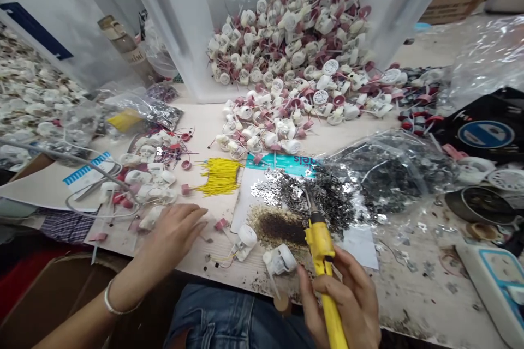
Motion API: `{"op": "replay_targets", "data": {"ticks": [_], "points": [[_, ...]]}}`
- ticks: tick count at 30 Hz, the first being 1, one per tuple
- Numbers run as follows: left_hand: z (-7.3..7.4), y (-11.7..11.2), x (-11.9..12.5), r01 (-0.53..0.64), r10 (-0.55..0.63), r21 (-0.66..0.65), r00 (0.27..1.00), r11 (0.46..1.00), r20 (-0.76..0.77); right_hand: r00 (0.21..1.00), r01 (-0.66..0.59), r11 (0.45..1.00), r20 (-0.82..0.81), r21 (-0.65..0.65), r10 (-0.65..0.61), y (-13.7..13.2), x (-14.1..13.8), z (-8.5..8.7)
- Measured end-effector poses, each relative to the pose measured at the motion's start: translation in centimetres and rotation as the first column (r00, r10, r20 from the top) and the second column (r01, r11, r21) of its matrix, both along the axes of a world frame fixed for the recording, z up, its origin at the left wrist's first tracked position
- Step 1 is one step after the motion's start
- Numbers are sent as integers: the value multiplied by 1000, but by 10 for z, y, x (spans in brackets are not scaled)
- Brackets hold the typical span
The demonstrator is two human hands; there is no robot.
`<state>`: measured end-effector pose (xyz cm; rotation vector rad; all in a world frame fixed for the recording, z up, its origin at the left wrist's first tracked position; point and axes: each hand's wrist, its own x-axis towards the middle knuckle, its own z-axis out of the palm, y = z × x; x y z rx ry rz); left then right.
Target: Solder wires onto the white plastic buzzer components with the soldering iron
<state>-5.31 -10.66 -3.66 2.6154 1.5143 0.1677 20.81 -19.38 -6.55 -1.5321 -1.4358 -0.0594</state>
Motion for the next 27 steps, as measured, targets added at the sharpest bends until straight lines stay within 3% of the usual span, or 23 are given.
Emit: {"op": "replay_targets", "data": {"ticks": [4,7,11,18,20,24,27], "points": [[7,-18,35,130,-117,-37,964,991,238,985,-126,991,110,-41,130,-7,1,-10],[9,-27,52,33,-15,-112,987,993,157,976,-193,979,89,-73,199,-6,-2,-16],[3,-28,53,-49,60,-174,997,984,58,982,-179,983,54,-27,181,0,-8,-11],[-6,-33,56,-56,74,-131,988,990,134,946,-313,950,-80,17,313,14,-32,-4],[-6,-34,57,-69,84,-116,989,991,124,924,-380,925,-48,-15,379,18,-38,-7],[-10,-30,55,-17,29,-113,994,993,104,868,-476,857,46,-199,494,25,-44,-7],[-15,-22,54,19,-15,-23,990,1000,142,879,-433,880,124,-196,460,34,-45,-3]]}}
